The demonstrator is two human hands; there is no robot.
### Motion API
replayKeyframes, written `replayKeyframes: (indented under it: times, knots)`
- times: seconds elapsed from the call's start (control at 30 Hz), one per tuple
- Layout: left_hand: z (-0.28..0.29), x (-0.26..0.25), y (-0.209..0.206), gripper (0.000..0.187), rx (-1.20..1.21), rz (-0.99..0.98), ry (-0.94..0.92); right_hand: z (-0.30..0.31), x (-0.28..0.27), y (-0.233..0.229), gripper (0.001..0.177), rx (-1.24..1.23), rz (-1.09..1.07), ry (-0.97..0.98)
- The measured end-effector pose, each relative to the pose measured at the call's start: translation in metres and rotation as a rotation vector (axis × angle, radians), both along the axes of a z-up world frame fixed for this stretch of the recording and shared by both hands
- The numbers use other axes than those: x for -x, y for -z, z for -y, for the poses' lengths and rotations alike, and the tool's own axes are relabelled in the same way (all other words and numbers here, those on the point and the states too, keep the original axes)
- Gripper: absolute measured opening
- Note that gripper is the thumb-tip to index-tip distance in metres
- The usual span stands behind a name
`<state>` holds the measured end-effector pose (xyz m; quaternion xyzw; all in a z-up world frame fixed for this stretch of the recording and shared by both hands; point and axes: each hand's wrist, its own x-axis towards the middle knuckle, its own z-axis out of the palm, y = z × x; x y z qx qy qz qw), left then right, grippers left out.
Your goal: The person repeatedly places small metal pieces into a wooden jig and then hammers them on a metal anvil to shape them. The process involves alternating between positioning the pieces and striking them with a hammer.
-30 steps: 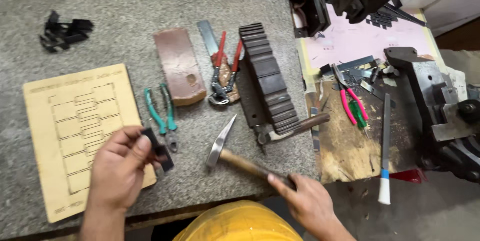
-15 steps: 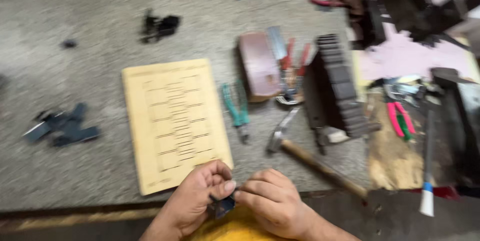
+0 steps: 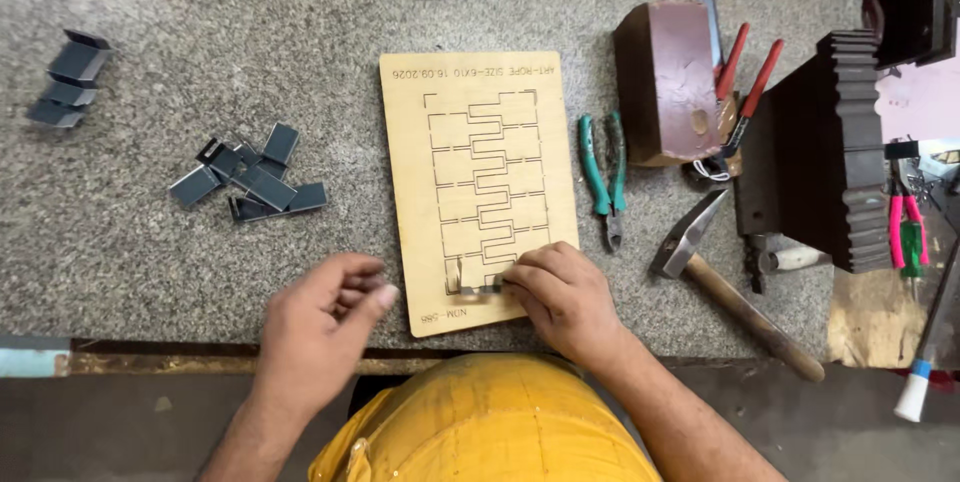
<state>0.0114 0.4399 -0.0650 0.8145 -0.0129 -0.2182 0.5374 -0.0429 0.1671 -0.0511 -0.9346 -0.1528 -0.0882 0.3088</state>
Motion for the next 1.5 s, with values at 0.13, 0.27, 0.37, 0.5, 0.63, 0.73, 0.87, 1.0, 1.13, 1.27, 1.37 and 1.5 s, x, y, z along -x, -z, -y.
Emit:
replayKeyframes:
  times: [0.13,0.27,0.37,0.5,0.63,0.73,0.87,1.0,1.13,1.27,1.37,1.5]
  knots:
    - [0.007,-0.006,-0.007,0.038,-0.021,0.037,0.135,-0.001,-0.006,0.002,0.023,-0.012,-0.026,0.001]
    - [0.014,-0.013,-0.008,0.047,0.042,0.209,0.338,-0.001,-0.008,0.001,0.029,-0.033,-0.049,-0.036]
    - [0.021,-0.017,-0.006,0.051,0.052,0.346,0.421,-0.003,-0.009,-0.001,0.029,-0.039,-0.044,-0.058]
    - [0.03,-0.019,-0.003,0.049,0.04,0.431,0.468,-0.004,-0.011,-0.005,0.03,-0.009,-0.028,-0.067]
    - [0.032,-0.019,-0.002,0.045,0.047,0.42,0.451,-0.002,-0.013,-0.009,0.031,-0.004,-0.053,-0.099]
    - [0.032,-0.021,0.001,0.043,0.065,0.432,0.445,-0.002,-0.014,-0.01,0.032,-0.017,-0.067,-0.112]
    - [0.032,-0.023,0.004,0.043,0.079,0.44,0.46,-0.001,-0.016,-0.011,0.034,-0.035,-0.091,-0.116]
    - [0.033,-0.023,0.005,0.043,0.067,0.448,0.463,0.0,-0.017,-0.012,0.032,-0.03,-0.118,-0.114]
    - [0.034,-0.024,0.005,0.042,0.07,0.445,0.466,0.002,-0.016,-0.009,0.03,-0.034,-0.119,-0.111]
    - [0.034,-0.026,0.005,0.041,0.076,0.457,0.469,0.003,-0.017,-0.006,0.03,-0.062,-0.128,-0.103]
    - [0.034,-0.026,0.005,0.041,0.081,0.435,0.467,0.004,-0.017,-0.004,0.031,-0.079,-0.134,-0.102]
    - [0.035,-0.026,0.006,0.041,0.098,0.442,0.475,0.004,-0.016,-0.003,0.03,-0.07,-0.142,-0.097]
